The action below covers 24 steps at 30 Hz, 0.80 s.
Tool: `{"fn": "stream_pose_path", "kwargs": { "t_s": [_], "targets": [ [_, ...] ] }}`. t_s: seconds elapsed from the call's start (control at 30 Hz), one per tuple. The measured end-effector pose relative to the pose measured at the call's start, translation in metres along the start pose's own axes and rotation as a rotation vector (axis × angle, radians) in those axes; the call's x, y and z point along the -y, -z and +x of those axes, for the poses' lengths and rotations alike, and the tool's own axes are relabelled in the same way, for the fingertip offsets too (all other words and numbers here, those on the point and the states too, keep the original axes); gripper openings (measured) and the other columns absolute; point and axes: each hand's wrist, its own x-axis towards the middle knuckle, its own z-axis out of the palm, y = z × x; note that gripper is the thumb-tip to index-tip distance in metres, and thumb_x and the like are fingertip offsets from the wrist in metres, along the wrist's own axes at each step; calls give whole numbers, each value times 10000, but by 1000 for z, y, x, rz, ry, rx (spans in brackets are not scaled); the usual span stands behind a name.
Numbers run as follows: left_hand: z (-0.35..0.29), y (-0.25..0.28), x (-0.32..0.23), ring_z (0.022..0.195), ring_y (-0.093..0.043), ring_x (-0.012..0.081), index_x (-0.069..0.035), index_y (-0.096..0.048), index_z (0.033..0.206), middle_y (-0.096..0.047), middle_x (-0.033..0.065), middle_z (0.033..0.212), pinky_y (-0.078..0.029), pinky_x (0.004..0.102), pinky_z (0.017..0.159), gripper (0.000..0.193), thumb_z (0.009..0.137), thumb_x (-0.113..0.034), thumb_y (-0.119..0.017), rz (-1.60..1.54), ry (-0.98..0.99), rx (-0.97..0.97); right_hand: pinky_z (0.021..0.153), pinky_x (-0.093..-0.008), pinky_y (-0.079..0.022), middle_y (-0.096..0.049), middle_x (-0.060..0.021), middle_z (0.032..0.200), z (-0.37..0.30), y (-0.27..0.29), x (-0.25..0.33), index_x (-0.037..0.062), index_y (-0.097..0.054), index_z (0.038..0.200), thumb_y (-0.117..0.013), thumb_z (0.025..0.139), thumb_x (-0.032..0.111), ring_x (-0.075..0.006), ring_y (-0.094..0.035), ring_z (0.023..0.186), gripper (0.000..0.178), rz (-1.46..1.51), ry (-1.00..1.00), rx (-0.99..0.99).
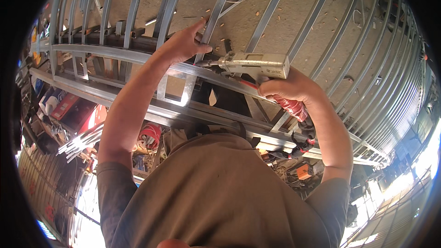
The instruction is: The person uses a handheld welding tool to join metal bars on a large metal frame. Sparks are visible as the tool is moved along the seams. The person holds the frame with one hand while welding with the other.
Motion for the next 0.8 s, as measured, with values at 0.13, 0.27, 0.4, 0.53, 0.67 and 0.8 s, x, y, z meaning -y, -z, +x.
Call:
{"fn": "stream_pose_path", "kwargs": {
  "t_s": [0.13, 0.27, 0.4, 0.53, 0.67, 0.8],
  "targets": [
    [0, 0, -1, 1029, -736, 261, -110, -276, 1696, -766, 195, 1175, -540, 387, 952, 1005, 882, -191, -860, 1, -5, 7, 699, -308, -531, -666, -6, 863, -2, -2, 2, 48, -687, 1028, -808, 756, 156, -126, -628, 786, 316, -6, -32, -25],
    [0, 1, -1, 1023, -733, 263, -110, -271, 1698, -762, 200, 1183, -541, 385, 948, 1020, 874, -196, -866, -22, 3, 21, 725, -314, -545, -683, -17, 906, 0, -1, 2, 32, -700, 1109, -819, 758, 175, -136, -642, 825, 397, -15, -46, 1],
    [1, 0, -1, 1019, -731, 262, -124, -275, 1699, -764, 195, 1174, -542, 383, 941, 1018, 872, -194, -866, 11, 2, 3, 757, -320, -557, -700, -31, 951, 1, -1, 0, 22, -705, 1190, -825, 761, 192, -146, -650, 864, 476, -29, -35, 3],
    [2, 0, 1, 1012, -730, 257, -135, -274, 1702, -763, 189, 1157, -543, 386, 936, 1027, 868, -196, -870, 20, -2, -2, 769, -319, -561, -709, -41, 976, 0, -1, 0, 14, -702, 1238, -831, 763, 202, -152, -655, 873, 527, -27, -63, 9],
    [3, -2, 3, 997, -734, 256, -135, -269, 1704, -759, 193, 1154, -556, 389, 904, 1029, 866, -182, -865, 0, -13, -8, 734, -314, -549, -707, -29, 921, -2, -3, 1, 26, -713, 1153, -837, 774, 188, -140, -649, 830, 431, -17, -43, -21],
    [7, -1, 6, 977, -747, 260, -115, -265, 1702, -756, 206, 1154, -582, 378, 843, 1037, 849, -144, -854, -43, 12, 25, 745, -315, -554, -708, -38, 950, -1, -3, 2, 36, -698, 1196, -846, 778, 203, -141, -652, 852, 474, -32, -58, -21]
  ]
}}
